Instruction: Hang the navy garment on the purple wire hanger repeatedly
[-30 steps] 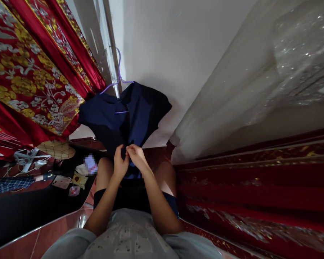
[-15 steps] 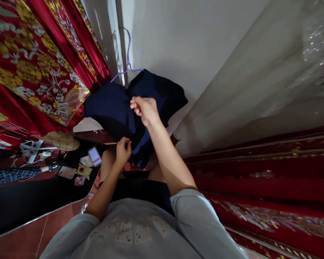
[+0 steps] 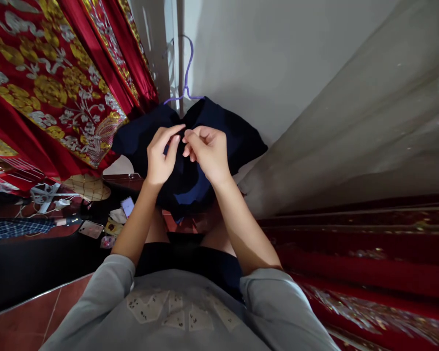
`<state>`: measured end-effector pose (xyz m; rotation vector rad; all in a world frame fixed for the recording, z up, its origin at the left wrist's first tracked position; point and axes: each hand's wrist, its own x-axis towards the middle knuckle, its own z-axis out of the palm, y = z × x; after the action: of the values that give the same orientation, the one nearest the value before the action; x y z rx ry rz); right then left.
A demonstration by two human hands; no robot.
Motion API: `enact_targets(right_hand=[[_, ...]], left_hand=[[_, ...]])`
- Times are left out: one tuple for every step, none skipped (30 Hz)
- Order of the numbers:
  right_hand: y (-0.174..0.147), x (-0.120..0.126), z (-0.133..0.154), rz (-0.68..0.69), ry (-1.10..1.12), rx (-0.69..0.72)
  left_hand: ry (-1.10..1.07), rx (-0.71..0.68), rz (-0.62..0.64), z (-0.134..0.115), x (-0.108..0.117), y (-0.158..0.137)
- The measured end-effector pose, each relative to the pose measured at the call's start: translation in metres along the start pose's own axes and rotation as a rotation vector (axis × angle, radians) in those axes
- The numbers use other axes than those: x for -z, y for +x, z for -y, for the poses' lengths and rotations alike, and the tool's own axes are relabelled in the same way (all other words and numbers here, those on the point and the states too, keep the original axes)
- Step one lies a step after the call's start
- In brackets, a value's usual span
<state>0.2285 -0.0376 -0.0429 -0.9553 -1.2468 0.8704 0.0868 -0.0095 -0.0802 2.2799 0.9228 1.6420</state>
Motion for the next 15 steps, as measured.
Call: enact_targets(right_hand=[[0.003, 0.002, 0.001, 0.004, -0.030, 0.030], [0.005, 0.004, 0.000, 0.000, -0.061, 0.058], [0.006, 0.005, -0.004, -0.006, -0.094, 0.083], [0.006, 0.005, -0.011, -0.011, -0.130, 0.102], [0.006, 0.006, -0.022, -0.011, -0.172, 0.116], [0.005, 0.005, -0.034, -0.003, -0.219, 0.122], [0.002, 0.005, -0.048, 0.010, -0.266, 0.116], [-0.001, 0.004, -0.062, 0.030, -0.309, 0.097], [-0.005, 0.004, -0.074, 0.051, -0.340, 0.067], [-0.009, 0.003, -0.084, 0.070, -0.350, 0.029], [-0.013, 0.003, -0.091, 0.083, -0.335, -0.011], [-0.017, 0.003, -0.095, 0.090, -0.297, -0.048], [-0.020, 0.002, -0.095, 0.094, -0.244, -0.075], [-0.023, 0.001, -0.092, 0.096, -0.188, -0.092], [-0.025, 0.000, -0.088, 0.099, -0.136, -0.100]], left_hand=[[0.013, -0.027, 0.020, -0.002, 0.001, 0.009], [0.028, -0.044, 0.038, -0.005, 0.002, 0.014], [0.049, -0.052, 0.053, -0.007, 0.003, 0.016], [0.076, -0.052, 0.063, -0.009, 0.004, 0.017], [0.106, -0.045, 0.067, -0.011, 0.006, 0.017], [0.134, -0.030, 0.058, -0.012, 0.009, 0.017], [0.150, -0.007, 0.034, -0.013, 0.014, 0.018], [0.144, 0.023, -0.006, -0.012, 0.021, 0.021], [0.111, 0.062, -0.060, -0.010, 0.029, 0.024], [0.048, 0.111, -0.126, -0.004, 0.039, 0.028], [-0.039, 0.173, -0.199, 0.004, 0.050, 0.032], [-0.148, 0.251, -0.274, 0.014, 0.062, 0.034], [-0.273, 0.345, -0.349, 0.026, 0.073, 0.035], [-0.409, 0.454, -0.422, 0.039, 0.083, 0.032], [-0.544, 0.567, -0.491, 0.052, 0.091, 0.027]])
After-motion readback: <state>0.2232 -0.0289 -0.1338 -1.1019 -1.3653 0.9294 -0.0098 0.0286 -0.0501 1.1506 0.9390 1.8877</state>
